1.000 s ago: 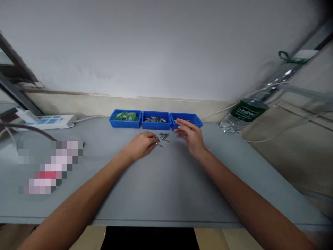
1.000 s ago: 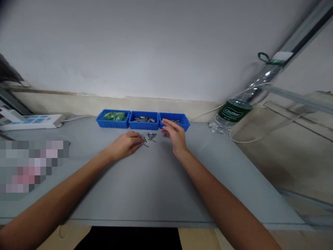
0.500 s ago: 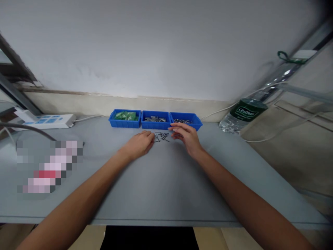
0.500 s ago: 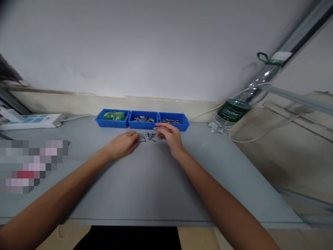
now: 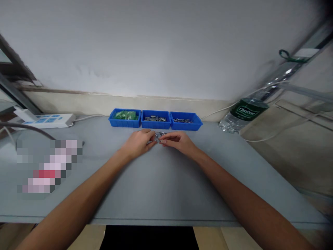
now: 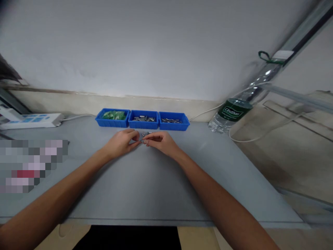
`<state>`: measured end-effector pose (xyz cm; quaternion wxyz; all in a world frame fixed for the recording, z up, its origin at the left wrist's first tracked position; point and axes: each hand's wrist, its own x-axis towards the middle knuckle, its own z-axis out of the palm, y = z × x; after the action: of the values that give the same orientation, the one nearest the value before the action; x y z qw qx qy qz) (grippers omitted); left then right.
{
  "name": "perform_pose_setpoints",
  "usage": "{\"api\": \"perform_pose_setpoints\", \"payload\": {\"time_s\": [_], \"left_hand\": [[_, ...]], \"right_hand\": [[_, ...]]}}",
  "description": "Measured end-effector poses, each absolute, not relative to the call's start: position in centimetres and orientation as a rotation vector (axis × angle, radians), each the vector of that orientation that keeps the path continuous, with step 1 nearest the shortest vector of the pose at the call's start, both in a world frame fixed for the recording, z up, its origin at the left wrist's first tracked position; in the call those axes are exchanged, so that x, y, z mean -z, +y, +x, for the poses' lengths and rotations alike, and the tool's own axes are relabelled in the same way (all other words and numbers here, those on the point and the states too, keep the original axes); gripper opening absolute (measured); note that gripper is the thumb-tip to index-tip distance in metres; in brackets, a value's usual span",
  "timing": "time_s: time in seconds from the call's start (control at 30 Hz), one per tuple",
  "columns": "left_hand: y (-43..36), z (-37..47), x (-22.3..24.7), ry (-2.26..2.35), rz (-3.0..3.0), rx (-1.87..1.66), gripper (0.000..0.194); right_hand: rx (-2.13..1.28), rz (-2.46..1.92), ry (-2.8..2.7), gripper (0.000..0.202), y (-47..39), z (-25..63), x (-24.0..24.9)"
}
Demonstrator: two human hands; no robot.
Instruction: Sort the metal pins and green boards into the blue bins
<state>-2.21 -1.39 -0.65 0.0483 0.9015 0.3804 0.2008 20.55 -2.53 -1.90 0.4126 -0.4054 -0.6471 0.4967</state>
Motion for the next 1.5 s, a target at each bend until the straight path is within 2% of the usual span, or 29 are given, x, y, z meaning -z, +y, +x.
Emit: {"api": "perform_pose_setpoints", "payload": {"time_s": [0.1,0.33,0.47,0.6,0.67,0.77,0.87,1.13,1.3,1.37,1.5], "left_hand": [[-1.3,-2.1,0.9,1.208,2.775,-0.597,0.013],[-0.8,-2.3,2.1,1.164,2.927,-0.560,0.026],[-0.6,-2.4,2.5,1.129,2.928,-0.554,0.032],[-0.6,-2.4,2.9,1.087,2.936,-0.560,0.039],[-0.6,-2.4,3.1,1.057,2.939,-0.565,0.042],[-0.7,-2.2,3.1,1.052,2.939,-0.552,0.041],[-0.6,-2.2,2.7,1.089,2.957,-0.535,0.031],[-0.1,-2.9,2.2,1.092,2.894,-0.477,0.018],[-0.3,-2.9,1.7,0.954,2.685,-0.781,0.012],[-0.5,-2.7,1.4,0.893,2.607,-0.923,0.009],[-0.9,-2.2,0.9,0.845,2.486,-1.103,0.004]], "right_hand": [[-1.139,-1.057,-1.521,0.024,-2.4,20.7,1.6],[-0.714,-1.194,-1.289,0.033,-0.9,22.2,2.2],[-0.604,-1.255,-1.629,0.025,-1.1,22.1,3.1],[-0.369,-1.219,-2.025,0.040,-1.7,21.4,3.6],[-0.318,-1.198,-2.111,0.041,-1.7,21.2,3.7],[-0.323,-1.176,-2.164,0.036,-1.6,21.3,3.7],[-0.350,-1.170,-2.172,0.032,-1.5,21.4,3.7],[-0.454,-1.168,-2.103,0.030,-1.7,21.0,3.5],[-0.457,-1.118,-2.000,0.041,-2.0,21.0,3.0],[-0.593,-1.088,-1.922,0.041,-2.1,21.0,2.8],[-1.072,-0.998,-1.705,0.031,-2.1,20.8,2.5]]}}
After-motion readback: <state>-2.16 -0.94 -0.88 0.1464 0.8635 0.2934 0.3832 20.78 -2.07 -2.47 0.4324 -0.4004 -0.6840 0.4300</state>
